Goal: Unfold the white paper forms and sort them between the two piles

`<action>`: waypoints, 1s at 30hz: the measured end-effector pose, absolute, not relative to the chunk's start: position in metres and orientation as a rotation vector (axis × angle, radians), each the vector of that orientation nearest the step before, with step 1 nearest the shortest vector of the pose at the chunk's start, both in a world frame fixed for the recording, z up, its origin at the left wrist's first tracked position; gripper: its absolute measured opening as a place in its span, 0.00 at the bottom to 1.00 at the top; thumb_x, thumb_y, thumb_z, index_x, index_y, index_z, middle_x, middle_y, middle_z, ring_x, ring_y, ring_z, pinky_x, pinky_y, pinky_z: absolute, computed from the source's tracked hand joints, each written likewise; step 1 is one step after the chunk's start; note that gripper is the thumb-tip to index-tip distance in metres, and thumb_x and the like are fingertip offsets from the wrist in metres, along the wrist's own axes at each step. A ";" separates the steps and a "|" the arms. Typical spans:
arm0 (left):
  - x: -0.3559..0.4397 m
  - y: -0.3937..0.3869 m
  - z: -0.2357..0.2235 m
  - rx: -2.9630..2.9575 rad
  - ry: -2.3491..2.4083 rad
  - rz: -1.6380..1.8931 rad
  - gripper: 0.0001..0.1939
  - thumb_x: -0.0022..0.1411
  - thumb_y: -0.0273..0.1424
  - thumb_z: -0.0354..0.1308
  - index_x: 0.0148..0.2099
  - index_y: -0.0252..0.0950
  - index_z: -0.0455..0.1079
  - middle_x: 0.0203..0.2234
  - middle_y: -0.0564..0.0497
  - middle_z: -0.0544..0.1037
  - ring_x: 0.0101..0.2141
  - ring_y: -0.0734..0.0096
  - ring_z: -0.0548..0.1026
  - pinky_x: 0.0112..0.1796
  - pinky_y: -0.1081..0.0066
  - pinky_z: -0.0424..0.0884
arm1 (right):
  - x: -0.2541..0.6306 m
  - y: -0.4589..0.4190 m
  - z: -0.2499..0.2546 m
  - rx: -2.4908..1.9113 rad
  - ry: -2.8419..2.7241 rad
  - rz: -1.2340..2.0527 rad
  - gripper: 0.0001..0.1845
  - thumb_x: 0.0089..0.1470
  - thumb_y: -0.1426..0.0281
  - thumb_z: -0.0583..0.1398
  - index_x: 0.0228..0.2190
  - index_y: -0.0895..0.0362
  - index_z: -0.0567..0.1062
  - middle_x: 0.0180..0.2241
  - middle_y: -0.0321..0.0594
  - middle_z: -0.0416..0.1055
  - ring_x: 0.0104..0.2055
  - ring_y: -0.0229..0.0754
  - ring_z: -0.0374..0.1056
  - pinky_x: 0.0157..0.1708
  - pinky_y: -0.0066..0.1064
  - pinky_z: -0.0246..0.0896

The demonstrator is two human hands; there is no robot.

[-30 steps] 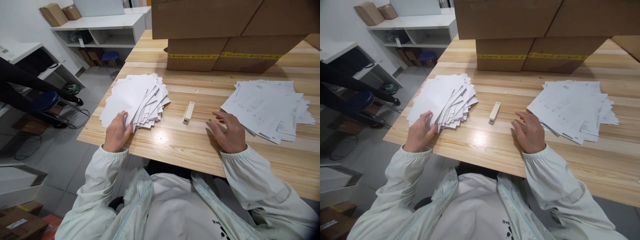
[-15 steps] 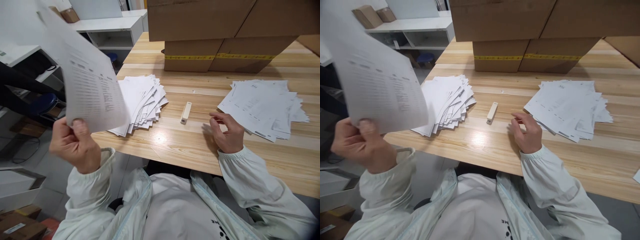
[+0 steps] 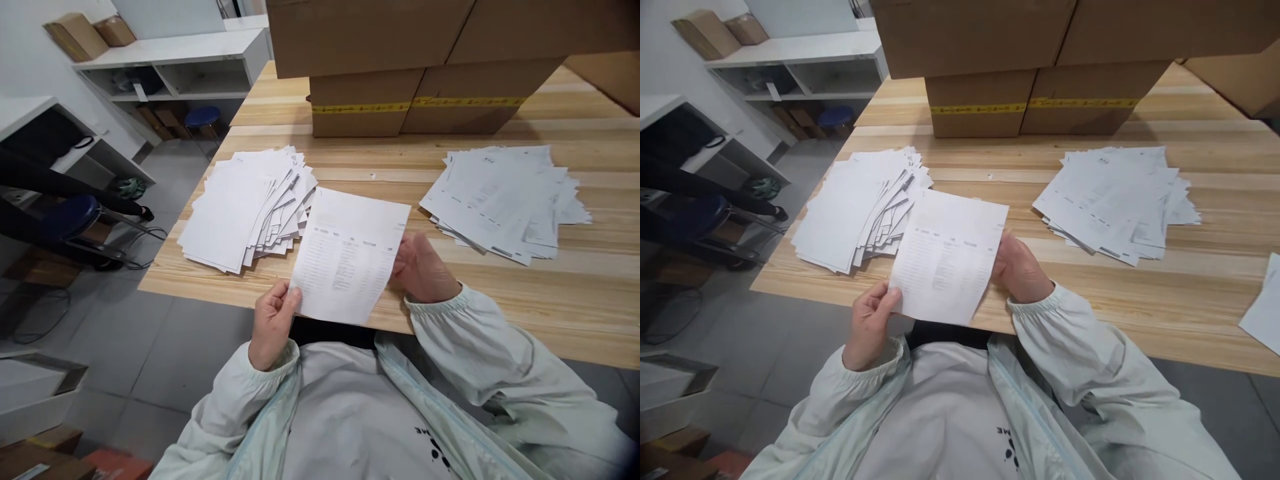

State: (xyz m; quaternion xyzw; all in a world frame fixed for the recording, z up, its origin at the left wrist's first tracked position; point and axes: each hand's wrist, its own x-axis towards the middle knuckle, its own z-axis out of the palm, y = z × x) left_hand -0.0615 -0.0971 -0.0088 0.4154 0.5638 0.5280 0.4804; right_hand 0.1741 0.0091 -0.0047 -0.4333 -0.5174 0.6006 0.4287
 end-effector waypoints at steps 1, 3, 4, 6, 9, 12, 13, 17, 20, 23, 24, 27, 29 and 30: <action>-0.064 -0.098 -0.008 1.064 1.351 1.206 0.17 0.63 0.45 0.63 0.37 0.34 0.76 0.26 0.50 0.80 0.27 0.72 0.75 0.29 0.74 0.71 | 0.176 0.008 -0.005 -1.075 -1.256 1.506 0.37 0.47 0.35 0.62 0.43 0.51 0.80 0.40 0.45 0.82 0.41 0.52 0.79 0.39 0.43 0.76; -0.067 -0.096 -0.004 1.112 1.284 1.092 0.17 0.62 0.44 0.64 0.40 0.34 0.76 0.27 0.49 0.80 0.28 0.71 0.77 0.30 0.73 0.73 | 0.179 0.005 -0.007 -1.055 -1.216 1.565 0.26 0.45 0.46 0.70 0.38 0.52 0.82 0.37 0.42 0.82 0.37 0.49 0.78 0.38 0.41 0.75; -0.067 -0.094 -0.001 1.109 1.249 1.079 0.18 0.62 0.44 0.64 0.45 0.34 0.75 0.28 0.48 0.80 0.28 0.70 0.77 0.30 0.72 0.74 | 0.179 0.004 -0.008 -1.059 -1.245 1.596 0.22 0.46 0.49 0.71 0.35 0.52 0.82 0.35 0.41 0.82 0.35 0.48 0.77 0.35 0.39 0.74; -0.064 -0.088 0.001 1.074 1.213 1.140 0.24 0.62 0.44 0.64 0.55 0.36 0.71 0.30 0.48 0.81 0.28 0.70 0.78 0.30 0.71 0.75 | 0.179 0.001 -0.010 -1.056 -1.322 1.658 0.20 0.47 0.50 0.71 0.30 0.54 0.81 0.31 0.40 0.80 0.31 0.46 0.75 0.31 0.37 0.72; -0.053 -0.076 0.000 1.070 1.260 1.309 0.32 0.61 0.42 0.66 0.63 0.37 0.65 0.30 0.49 0.80 0.30 0.71 0.78 0.31 0.73 0.75 | 0.177 0.000 -0.010 -1.048 -1.385 1.689 0.22 0.47 0.48 0.70 0.27 0.55 0.80 0.27 0.40 0.78 0.28 0.44 0.73 0.27 0.34 0.69; -0.039 -0.068 -0.007 1.109 1.336 1.400 0.37 0.62 0.39 0.65 0.69 0.37 0.59 0.31 0.52 0.78 0.32 0.73 0.78 0.35 0.74 0.75 | 0.176 0.001 -0.009 -1.080 -1.395 1.616 0.23 0.45 0.48 0.71 0.27 0.56 0.78 0.27 0.40 0.77 0.27 0.42 0.71 0.25 0.33 0.66; -0.035 -0.067 -0.010 1.123 1.355 1.407 0.38 0.62 0.38 0.64 0.71 0.38 0.57 0.32 0.52 0.78 0.32 0.74 0.78 0.36 0.74 0.75 | 0.176 0.002 -0.009 -1.093 -1.393 1.592 0.23 0.45 0.49 0.71 0.28 0.56 0.78 0.28 0.40 0.78 0.27 0.42 0.70 0.26 0.33 0.66; -0.028 -0.066 -0.018 1.160 1.401 1.397 0.38 0.65 0.35 0.61 0.74 0.38 0.53 0.36 0.51 0.79 0.34 0.76 0.77 0.39 0.74 0.76 | 0.176 0.002 -0.009 -1.104 -1.390 1.553 0.23 0.46 0.49 0.71 0.30 0.56 0.78 0.30 0.41 0.77 0.28 0.42 0.70 0.27 0.32 0.65; -0.030 -0.067 -0.022 1.182 1.451 1.367 0.38 0.65 0.36 0.61 0.74 0.38 0.54 0.40 0.49 0.79 0.33 0.77 0.76 0.39 0.74 0.76 | 0.176 0.002 -0.010 -1.098 -1.404 1.544 0.22 0.46 0.50 0.71 0.30 0.56 0.78 0.29 0.40 0.76 0.28 0.41 0.69 0.27 0.32 0.64; -0.030 -0.067 -0.023 1.187 1.466 1.373 0.38 0.65 0.36 0.61 0.74 0.38 0.54 0.41 0.48 0.80 0.32 0.77 0.76 0.39 0.74 0.77 | 0.176 0.002 -0.010 -1.095 -1.435 1.542 0.22 0.47 0.50 0.70 0.30 0.56 0.78 0.29 0.40 0.76 0.29 0.41 0.68 0.27 0.32 0.64; -0.030 -0.067 -0.023 1.182 1.457 1.381 0.39 0.65 0.36 0.61 0.74 0.38 0.54 0.42 0.48 0.80 0.33 0.77 0.77 0.40 0.74 0.77 | 0.177 0.002 -0.011 -1.095 -1.442 1.540 0.22 0.47 0.50 0.70 0.29 0.56 0.77 0.28 0.40 0.75 0.28 0.41 0.68 0.26 0.32 0.64; -0.029 -0.067 -0.022 1.174 1.428 1.397 0.39 0.65 0.35 0.61 0.74 0.39 0.53 0.46 0.46 0.81 0.36 0.75 0.79 0.42 0.72 0.78 | 0.177 0.002 -0.011 -1.094 -1.451 1.527 0.22 0.48 0.50 0.70 0.28 0.57 0.77 0.28 0.40 0.75 0.28 0.41 0.68 0.26 0.32 0.63; -0.028 -0.067 -0.022 1.179 1.431 1.395 0.39 0.65 0.35 0.61 0.74 0.40 0.53 0.48 0.46 0.81 0.37 0.74 0.80 0.43 0.71 0.78 | 0.177 0.003 -0.011 -1.088 -1.451 1.528 0.22 0.48 0.50 0.70 0.29 0.57 0.77 0.28 0.40 0.75 0.28 0.41 0.68 0.27 0.32 0.63; -0.028 -0.067 -0.022 1.184 1.434 1.393 0.39 0.65 0.35 0.61 0.74 0.40 0.53 0.49 0.46 0.81 0.37 0.74 0.81 0.43 0.71 0.79 | 0.177 0.003 -0.011 -1.084 -1.453 1.530 0.22 0.48 0.50 0.70 0.29 0.57 0.77 0.28 0.39 0.75 0.28 0.40 0.68 0.27 0.32 0.64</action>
